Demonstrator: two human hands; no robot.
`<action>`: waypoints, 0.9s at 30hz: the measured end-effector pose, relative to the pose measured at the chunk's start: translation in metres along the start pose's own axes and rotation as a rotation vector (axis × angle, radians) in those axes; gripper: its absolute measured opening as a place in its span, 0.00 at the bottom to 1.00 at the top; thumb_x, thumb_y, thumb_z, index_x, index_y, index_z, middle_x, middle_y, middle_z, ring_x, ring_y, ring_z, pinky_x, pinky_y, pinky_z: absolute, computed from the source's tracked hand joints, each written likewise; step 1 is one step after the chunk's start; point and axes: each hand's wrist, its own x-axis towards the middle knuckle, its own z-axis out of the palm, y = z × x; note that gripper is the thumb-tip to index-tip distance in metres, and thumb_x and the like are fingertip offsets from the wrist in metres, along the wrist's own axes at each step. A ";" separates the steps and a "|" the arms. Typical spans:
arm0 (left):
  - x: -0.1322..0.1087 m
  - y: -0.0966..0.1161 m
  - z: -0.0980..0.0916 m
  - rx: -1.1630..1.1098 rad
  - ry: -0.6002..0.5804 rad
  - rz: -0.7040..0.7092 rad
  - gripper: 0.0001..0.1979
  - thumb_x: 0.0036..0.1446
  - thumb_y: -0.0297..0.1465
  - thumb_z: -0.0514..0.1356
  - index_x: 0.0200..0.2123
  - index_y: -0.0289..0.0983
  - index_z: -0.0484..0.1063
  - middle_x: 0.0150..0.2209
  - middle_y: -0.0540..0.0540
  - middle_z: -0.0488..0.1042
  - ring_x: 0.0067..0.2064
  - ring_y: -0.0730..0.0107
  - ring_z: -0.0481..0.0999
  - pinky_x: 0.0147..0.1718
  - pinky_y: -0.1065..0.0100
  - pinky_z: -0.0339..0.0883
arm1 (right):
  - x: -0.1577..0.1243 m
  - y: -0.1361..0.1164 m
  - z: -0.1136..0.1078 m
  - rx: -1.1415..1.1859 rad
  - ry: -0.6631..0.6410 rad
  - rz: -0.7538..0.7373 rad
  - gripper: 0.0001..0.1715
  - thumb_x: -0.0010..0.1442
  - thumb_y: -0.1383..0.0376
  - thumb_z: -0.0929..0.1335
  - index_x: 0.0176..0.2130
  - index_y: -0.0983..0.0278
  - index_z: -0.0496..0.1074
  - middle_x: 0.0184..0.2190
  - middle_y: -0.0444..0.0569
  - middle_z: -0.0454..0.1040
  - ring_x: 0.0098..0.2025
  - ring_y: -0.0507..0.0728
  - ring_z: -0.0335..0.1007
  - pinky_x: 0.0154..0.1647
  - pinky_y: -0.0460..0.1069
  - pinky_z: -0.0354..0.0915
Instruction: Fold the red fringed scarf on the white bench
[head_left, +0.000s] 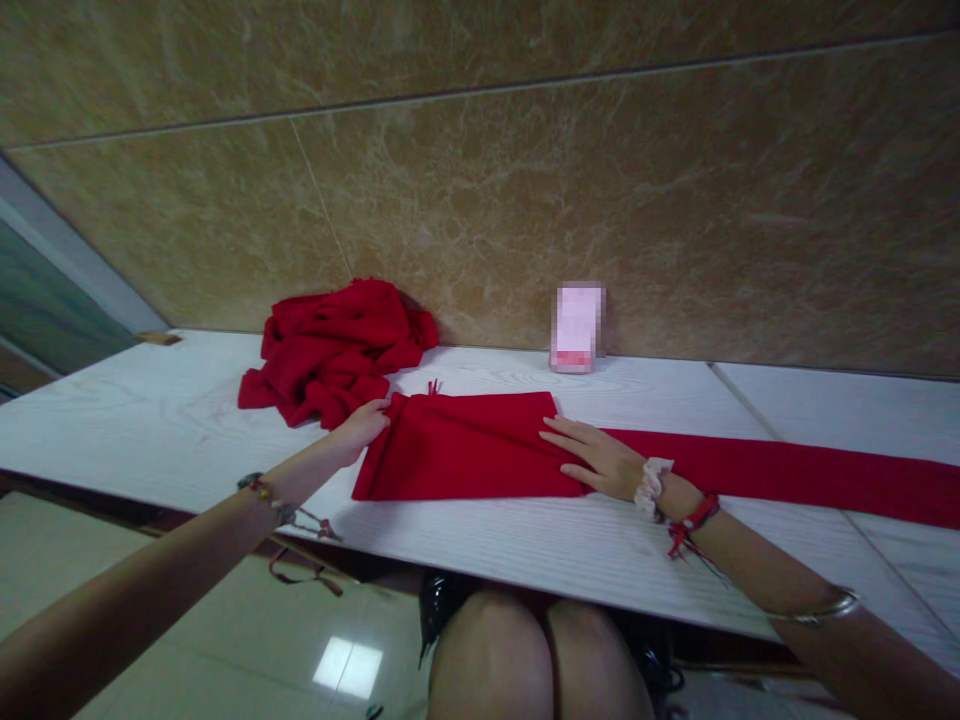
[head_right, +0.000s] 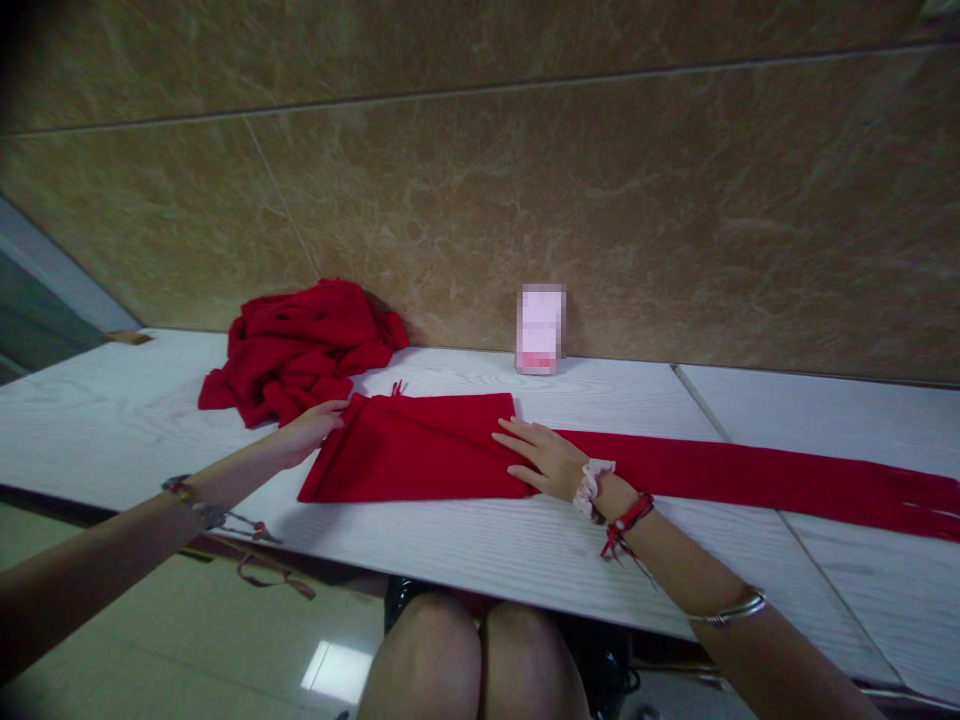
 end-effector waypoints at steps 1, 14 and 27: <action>0.001 0.002 0.000 0.023 -0.011 -0.035 0.15 0.34 0.22 0.57 0.31 0.37 0.69 0.30 0.48 0.74 0.36 0.64 0.73 0.31 0.68 0.66 | 0.000 0.000 0.000 -0.002 0.002 -0.001 0.29 0.62 0.54 0.54 0.59 0.64 0.53 0.61 0.55 0.51 0.62 0.58 0.43 0.59 0.59 0.48; 0.006 0.015 -0.007 0.048 -0.161 -0.192 0.11 0.30 0.26 0.62 0.24 0.36 0.67 0.22 0.51 0.73 0.28 0.67 0.73 0.24 0.71 0.64 | -0.001 0.000 -0.001 0.009 0.032 -0.020 0.29 0.62 0.54 0.54 0.59 0.62 0.53 0.60 0.55 0.52 0.61 0.58 0.45 0.59 0.59 0.50; 0.008 0.033 -0.024 0.027 -0.280 0.092 0.26 0.27 0.24 0.64 0.37 0.34 0.68 0.28 0.49 0.75 0.35 0.60 0.75 0.35 0.62 0.69 | -0.008 0.002 -0.004 -0.060 -0.101 0.016 0.30 0.62 0.54 0.52 0.62 0.57 0.43 0.62 0.50 0.46 0.62 0.60 0.42 0.58 0.63 0.46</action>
